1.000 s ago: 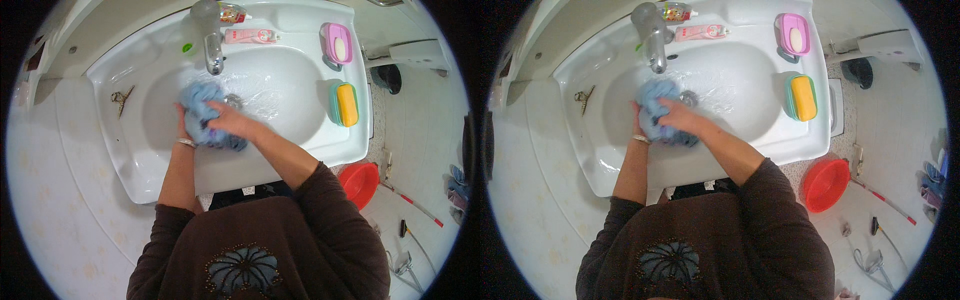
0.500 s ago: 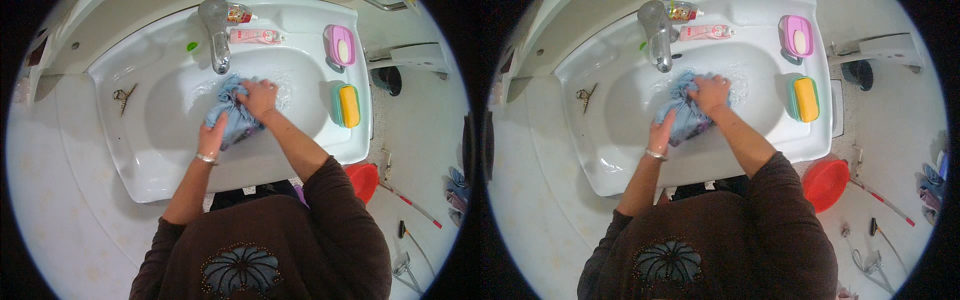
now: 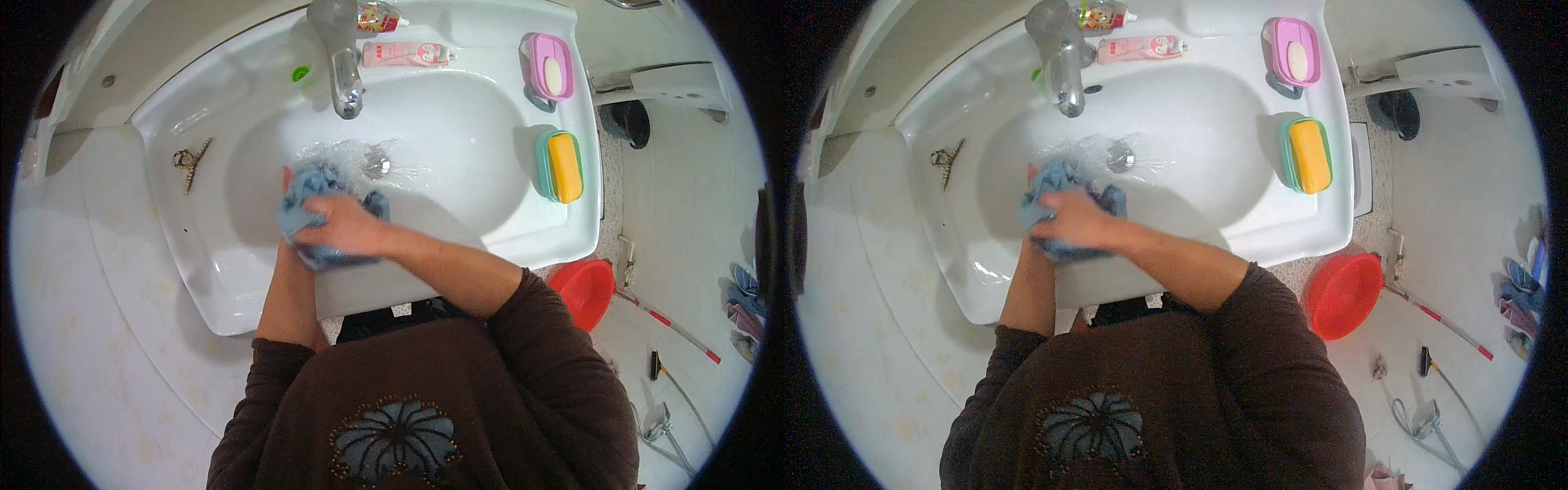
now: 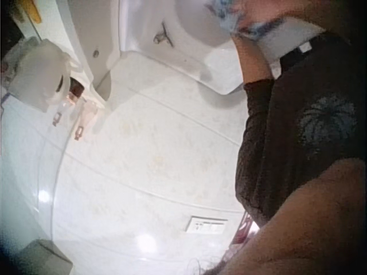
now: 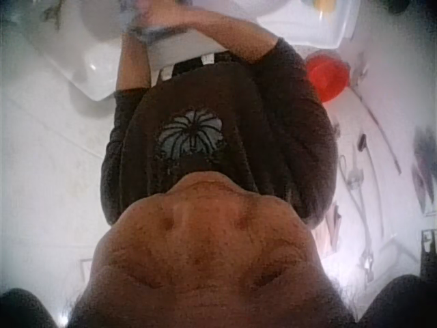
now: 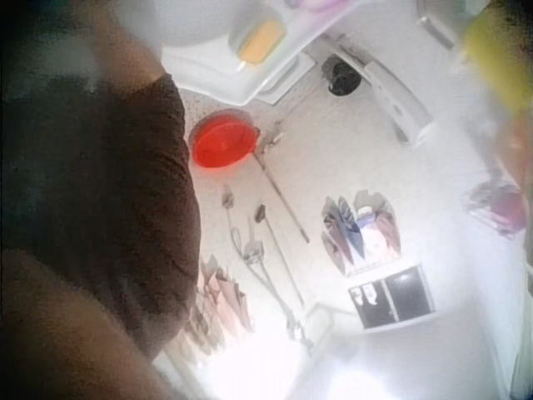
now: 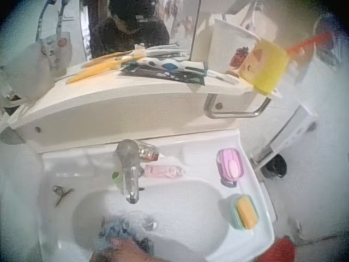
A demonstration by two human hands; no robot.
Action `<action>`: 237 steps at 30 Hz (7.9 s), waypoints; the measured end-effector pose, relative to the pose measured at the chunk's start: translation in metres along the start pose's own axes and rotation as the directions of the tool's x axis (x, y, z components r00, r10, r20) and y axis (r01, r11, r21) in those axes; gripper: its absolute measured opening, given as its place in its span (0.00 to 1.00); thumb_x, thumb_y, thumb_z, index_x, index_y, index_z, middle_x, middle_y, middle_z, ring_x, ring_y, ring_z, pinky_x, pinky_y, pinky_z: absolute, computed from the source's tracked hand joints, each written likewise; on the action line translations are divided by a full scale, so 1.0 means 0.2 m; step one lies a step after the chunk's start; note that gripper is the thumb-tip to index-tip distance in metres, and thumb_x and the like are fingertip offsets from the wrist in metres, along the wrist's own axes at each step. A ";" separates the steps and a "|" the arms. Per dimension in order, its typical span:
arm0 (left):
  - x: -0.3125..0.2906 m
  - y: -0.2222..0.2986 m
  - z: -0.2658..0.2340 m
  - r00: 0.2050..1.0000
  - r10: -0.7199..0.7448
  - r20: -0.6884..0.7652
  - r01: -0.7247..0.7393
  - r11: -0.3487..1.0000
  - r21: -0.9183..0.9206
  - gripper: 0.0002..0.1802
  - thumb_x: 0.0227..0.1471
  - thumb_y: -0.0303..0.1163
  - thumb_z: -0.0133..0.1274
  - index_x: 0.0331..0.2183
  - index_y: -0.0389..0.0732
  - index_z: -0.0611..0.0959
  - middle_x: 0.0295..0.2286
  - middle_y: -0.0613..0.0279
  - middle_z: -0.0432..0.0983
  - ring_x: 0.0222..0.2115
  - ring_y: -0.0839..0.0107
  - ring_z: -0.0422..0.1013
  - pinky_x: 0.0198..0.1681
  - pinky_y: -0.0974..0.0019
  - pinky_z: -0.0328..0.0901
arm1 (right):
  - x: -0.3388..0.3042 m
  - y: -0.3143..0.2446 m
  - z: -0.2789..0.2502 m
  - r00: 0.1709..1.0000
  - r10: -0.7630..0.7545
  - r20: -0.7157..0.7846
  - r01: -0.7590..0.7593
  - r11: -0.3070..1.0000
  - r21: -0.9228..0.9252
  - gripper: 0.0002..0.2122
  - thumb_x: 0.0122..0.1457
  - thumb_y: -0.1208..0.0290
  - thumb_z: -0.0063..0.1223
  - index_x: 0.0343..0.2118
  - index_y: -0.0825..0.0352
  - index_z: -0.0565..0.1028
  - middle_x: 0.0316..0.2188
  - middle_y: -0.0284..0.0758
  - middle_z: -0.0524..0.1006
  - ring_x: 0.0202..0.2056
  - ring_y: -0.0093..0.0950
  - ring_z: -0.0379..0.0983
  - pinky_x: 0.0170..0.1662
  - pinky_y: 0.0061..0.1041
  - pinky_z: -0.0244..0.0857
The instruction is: The person hand washes a small piece of patterned fabric in a bathroom sink. They repeatedly wet, rub, and wring the fabric under running water, then rinse and wring it again before the clip ends.
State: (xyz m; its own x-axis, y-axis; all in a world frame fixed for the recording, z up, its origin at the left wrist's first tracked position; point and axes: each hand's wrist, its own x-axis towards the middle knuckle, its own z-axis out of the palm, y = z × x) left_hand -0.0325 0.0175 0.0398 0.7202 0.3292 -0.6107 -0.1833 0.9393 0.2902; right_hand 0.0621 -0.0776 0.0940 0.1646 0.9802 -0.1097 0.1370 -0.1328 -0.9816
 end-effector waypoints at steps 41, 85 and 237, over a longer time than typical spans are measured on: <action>-0.10 -0.19 0.08 0.916 0.275 -0.292 -0.117 0.879 0.463 0.24 0.54 0.45 0.49 0.44 0.35 0.72 0.35 0.59 0.74 0.34 0.68 0.71 0.40 0.64 0.66 | 0.07 0.57 -0.54 0.841 -0.011 -0.542 -0.174 0.941 -0.290 0.12 0.52 0.58 0.51 0.29 0.61 0.80 0.32 0.37 0.78 0.37 0.39 0.74 0.39 0.35 0.66; 0.03 -0.05 -0.18 0.967 0.141 -0.213 -0.154 0.987 -0.043 0.23 0.55 0.44 0.45 0.48 0.40 0.73 0.47 0.59 0.70 0.47 0.61 0.67 0.51 0.55 0.62 | -0.14 0.02 -0.35 0.999 -0.001 0.054 0.006 0.996 -0.089 0.21 0.41 0.79 0.56 0.42 0.55 0.73 0.48 0.35 0.68 0.48 0.34 0.64 0.52 0.31 0.57; -0.41 -0.08 0.38 0.926 0.059 0.374 -0.377 0.223 0.899 0.30 0.43 0.37 0.59 0.48 0.37 0.72 0.45 0.55 0.68 0.46 0.63 0.64 0.50 0.61 0.60 | -0.39 -0.54 -0.62 0.967 0.233 -0.101 -0.131 0.798 0.588 0.17 0.51 0.64 0.55 0.36 0.75 0.73 0.32 0.35 0.76 0.33 0.22 0.72 0.39 0.22 0.65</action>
State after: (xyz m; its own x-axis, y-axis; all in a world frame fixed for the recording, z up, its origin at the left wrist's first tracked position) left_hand -0.0385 -0.0325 0.1415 0.9061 0.3237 -0.2725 0.2886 -0.0019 0.9574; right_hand 0.1550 -0.1569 0.2286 0.2903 0.9022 -0.3190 -0.4865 -0.1480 -0.8611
